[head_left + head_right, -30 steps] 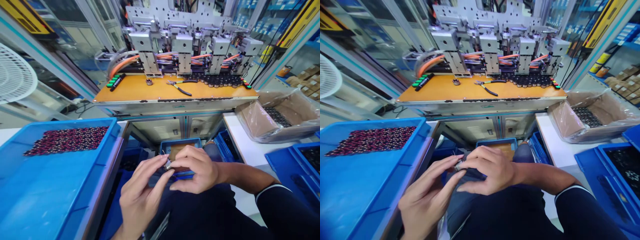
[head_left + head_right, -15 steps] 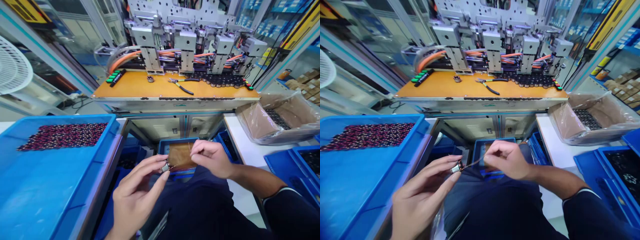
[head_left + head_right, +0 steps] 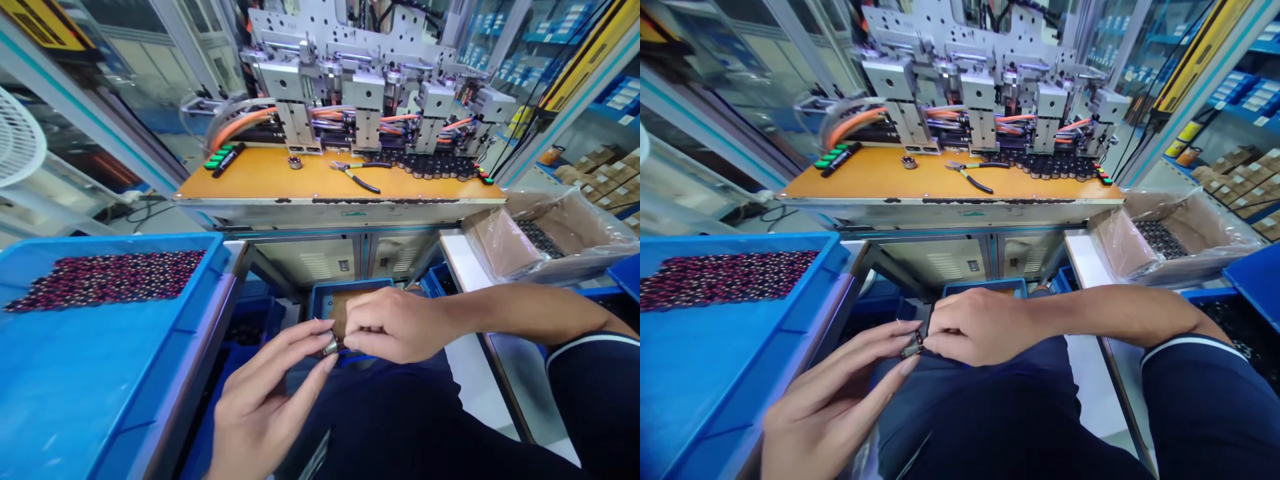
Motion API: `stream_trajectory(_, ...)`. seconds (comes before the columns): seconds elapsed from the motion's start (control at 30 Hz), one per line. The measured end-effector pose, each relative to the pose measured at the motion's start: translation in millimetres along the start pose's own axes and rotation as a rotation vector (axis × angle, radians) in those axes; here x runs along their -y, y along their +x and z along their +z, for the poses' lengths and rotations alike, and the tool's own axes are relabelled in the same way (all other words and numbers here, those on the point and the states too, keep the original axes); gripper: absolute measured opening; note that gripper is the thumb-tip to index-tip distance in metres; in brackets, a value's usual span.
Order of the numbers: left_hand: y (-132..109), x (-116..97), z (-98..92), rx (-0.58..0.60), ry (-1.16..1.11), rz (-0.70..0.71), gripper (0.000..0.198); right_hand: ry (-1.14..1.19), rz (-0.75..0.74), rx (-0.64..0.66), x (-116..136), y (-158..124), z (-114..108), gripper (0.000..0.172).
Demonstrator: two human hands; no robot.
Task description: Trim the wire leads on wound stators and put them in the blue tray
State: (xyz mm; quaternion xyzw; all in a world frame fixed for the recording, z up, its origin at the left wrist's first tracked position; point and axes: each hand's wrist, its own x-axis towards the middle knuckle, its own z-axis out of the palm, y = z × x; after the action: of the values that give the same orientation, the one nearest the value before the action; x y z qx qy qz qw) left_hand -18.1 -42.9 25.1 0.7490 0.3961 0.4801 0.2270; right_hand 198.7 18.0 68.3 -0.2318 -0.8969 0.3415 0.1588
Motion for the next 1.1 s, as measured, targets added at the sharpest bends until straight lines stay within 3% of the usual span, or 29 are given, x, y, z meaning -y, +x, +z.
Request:
stream_trajectory(0.07,-3,1,-0.4,-0.012,-0.045,0.003,0.027,0.343,0.246,0.181,2,4,-5,0.023)
stream_trajectory(0.13,-6,3,0.0,-0.029,-0.083,0.013,0.028,0.445,0.318,0.273,-4,14,-22,0.026)
stream_trajectory(0.2,-8,5,1.1,-0.070,-0.118,0.005,0.030,0.224,0.241,0.089,-21,33,-51,0.029)
stream_trajectory(0.27,-10,8,2.4,-0.118,-0.148,-0.029,0.032,-0.223,0.214,-0.305,-48,55,-87,0.030)
stream_trajectory(0.3,-11,9,2.9,-0.139,-0.158,-0.053,0.032,-0.411,0.264,-0.405,-63,67,-105,0.031)
stream_trajectory(0.33,-11,9,3.3,-0.160,-0.164,-0.074,0.032,-0.566,0.309,-0.442,-79,77,-120,0.034)
stream_trajectory(0.4,-12,9,3.1,-0.196,-0.170,-0.106,0.032,-0.766,0.397,-0.374,-109,94,-141,0.043)
stream_trajectory(0.47,-13,9,1.9,-0.229,-0.178,-0.126,0.031,-0.835,0.466,-0.289,-131,105,-149,0.052)
stream_trajectory(0.57,-14,7,-1.0,-0.276,-0.181,-0.172,0.030,-0.831,0.527,-0.251,-148,110,-144,0.061)
stream_trajectory(0.7,-14,6,-3.0,-0.343,-0.203,-0.256,0.022,-0.828,0.552,-0.223,-153,105,-142,0.060)
stream_trajectory(0.9,-11,5,1.2,-0.359,-0.230,-0.305,0.019,-0.836,0.457,-0.138,-137,63,-143,0.052)
stream_trajectory(1.0,-9,6,5.5,-0.366,-0.236,-0.304,0.019,-0.818,0.368,-0.187,-117,22,-112,0.052)
stream_trajectory(1.1,-6,7,9.6,-0.370,-0.231,-0.301,0.020,-0.464,0.127,-0.330,-90,-21,-49,0.055)
